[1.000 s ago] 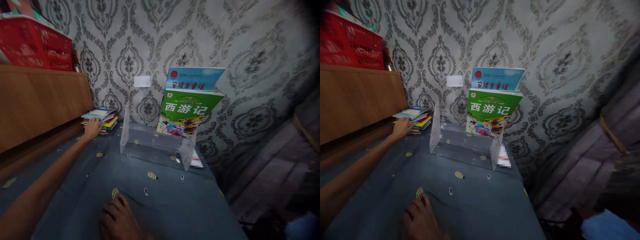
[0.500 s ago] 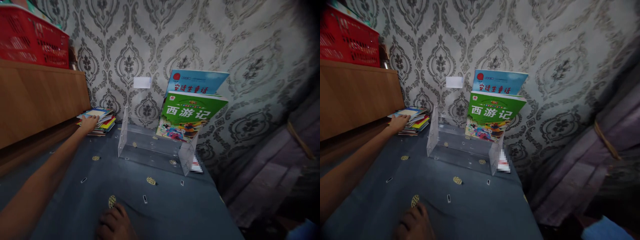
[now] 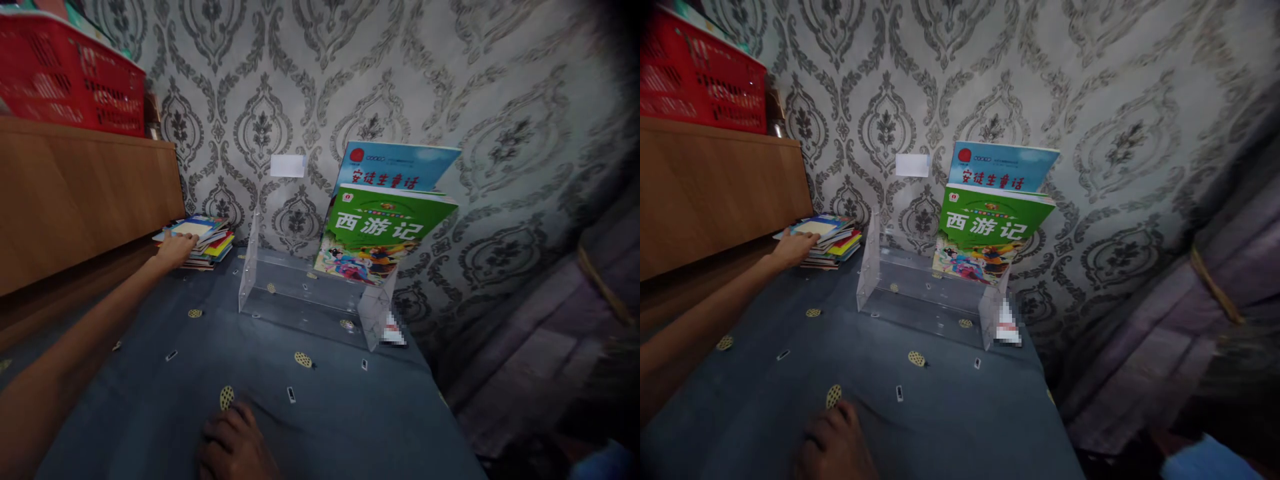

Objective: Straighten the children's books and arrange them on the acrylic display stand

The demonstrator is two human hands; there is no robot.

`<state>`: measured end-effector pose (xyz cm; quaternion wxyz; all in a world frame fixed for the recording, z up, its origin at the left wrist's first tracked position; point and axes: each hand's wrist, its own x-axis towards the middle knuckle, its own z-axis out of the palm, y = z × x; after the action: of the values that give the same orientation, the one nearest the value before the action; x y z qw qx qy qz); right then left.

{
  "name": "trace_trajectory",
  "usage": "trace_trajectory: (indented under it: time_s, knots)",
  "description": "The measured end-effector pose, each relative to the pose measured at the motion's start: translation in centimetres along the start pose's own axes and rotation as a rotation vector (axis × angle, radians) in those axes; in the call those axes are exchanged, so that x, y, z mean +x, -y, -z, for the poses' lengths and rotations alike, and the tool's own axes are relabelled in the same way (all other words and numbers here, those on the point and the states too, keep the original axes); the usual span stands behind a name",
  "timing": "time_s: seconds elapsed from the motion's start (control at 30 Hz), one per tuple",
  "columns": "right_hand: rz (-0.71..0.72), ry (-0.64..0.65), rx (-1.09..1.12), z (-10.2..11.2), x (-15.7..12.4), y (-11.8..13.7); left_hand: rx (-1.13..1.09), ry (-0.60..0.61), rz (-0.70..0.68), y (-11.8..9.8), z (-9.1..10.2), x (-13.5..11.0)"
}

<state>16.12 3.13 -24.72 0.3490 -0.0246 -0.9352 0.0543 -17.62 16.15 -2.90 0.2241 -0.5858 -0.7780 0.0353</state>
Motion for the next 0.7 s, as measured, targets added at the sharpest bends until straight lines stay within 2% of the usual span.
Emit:
trace_trajectory:
  time_s: [0.23,0.37,0.47,0.6,0.7]
  knots:
    - [-0.033,0.005,0.048,1.7,0.2,0.3,0.038,0.02,-0.045,-1.6,1.7,-3.9]
    - [-0.064,0.075,0.089,3.4,0.8,0.8,0.041,0.046,-0.066,-2.8,2.4,-6.5]
    - [-0.088,0.067,0.126,4.6,1.3,1.2,0.031,0.07,-0.072,-3.9,2.6,-8.8]
    - [-0.149,0.065,0.23,6.1,2.0,2.0,0.002,0.111,-0.125,-6.4,2.3,-13.3]
    - [-0.26,0.008,0.32,7.2,2.5,2.6,-0.022,0.226,-0.288,-8.9,2.0,-17.6]
